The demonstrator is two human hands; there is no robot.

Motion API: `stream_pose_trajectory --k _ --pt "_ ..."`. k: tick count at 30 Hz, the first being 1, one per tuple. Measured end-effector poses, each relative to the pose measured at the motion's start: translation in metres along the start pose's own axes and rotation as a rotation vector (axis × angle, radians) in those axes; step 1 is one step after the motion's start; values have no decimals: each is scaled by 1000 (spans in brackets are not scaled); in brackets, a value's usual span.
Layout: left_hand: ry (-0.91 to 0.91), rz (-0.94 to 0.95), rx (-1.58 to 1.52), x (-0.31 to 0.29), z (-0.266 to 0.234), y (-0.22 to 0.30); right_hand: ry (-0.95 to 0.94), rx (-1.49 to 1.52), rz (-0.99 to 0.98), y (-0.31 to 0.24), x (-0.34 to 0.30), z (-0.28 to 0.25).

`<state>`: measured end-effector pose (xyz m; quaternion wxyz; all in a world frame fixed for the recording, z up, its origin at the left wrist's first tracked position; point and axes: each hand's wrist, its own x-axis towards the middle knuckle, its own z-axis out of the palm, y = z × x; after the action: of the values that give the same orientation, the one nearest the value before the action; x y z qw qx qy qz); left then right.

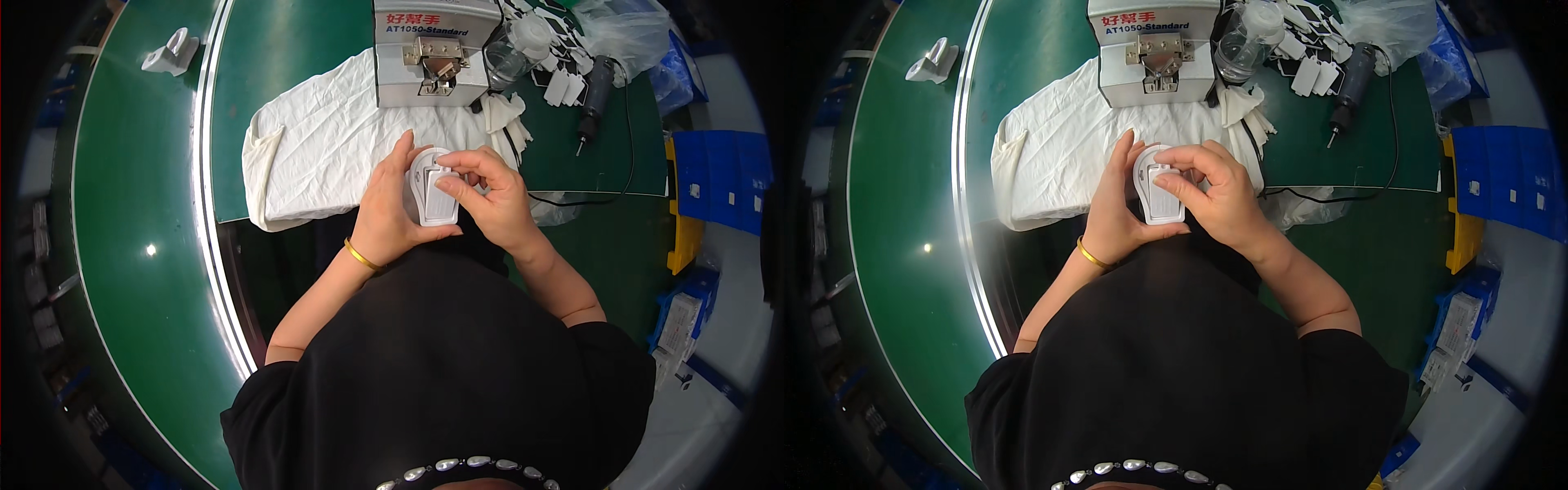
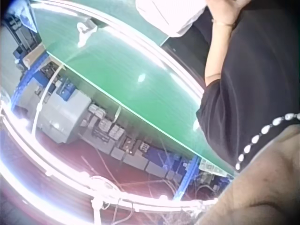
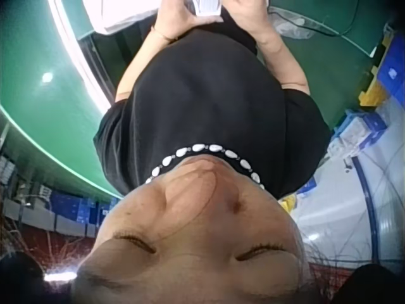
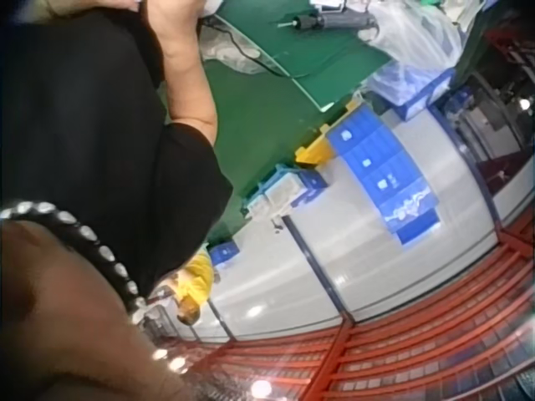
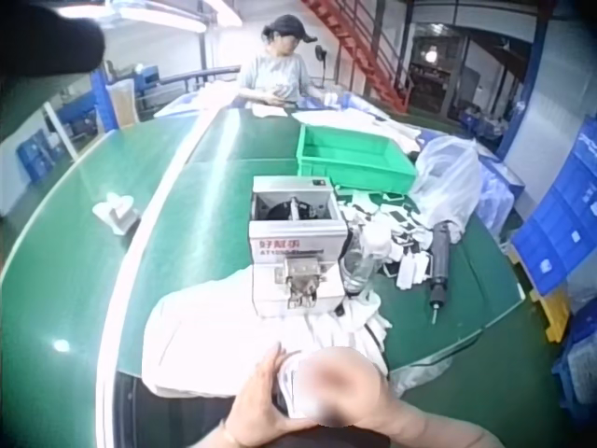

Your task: Assembling plastic housing components using an electric screwdriver on a production line.

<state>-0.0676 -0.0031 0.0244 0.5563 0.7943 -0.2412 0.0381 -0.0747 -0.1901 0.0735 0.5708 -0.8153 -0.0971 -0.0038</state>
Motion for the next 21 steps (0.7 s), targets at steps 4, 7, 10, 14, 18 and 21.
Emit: stream_pose_trajectory --k 4,7,10,14,18,21 --pt "8 22 6 1 1 -1 56 -412 -361 9 10 -3" --pt "17 21 35 2 0 -1 12 -283 -241 20 4 3" --pt "-17 9 -9 1 -3 1 -27 -40 130 19 0 3" --pt "-89 15 -192 -10 -3 5 -200 222 317 8 -3 -10" --pt "-91 -189 -785 -11 -9 25 -227 485 311 8 -8 -10" --pt "-123 -305 -882 -8 -11 21 -201 537 275 4 -10 -6"
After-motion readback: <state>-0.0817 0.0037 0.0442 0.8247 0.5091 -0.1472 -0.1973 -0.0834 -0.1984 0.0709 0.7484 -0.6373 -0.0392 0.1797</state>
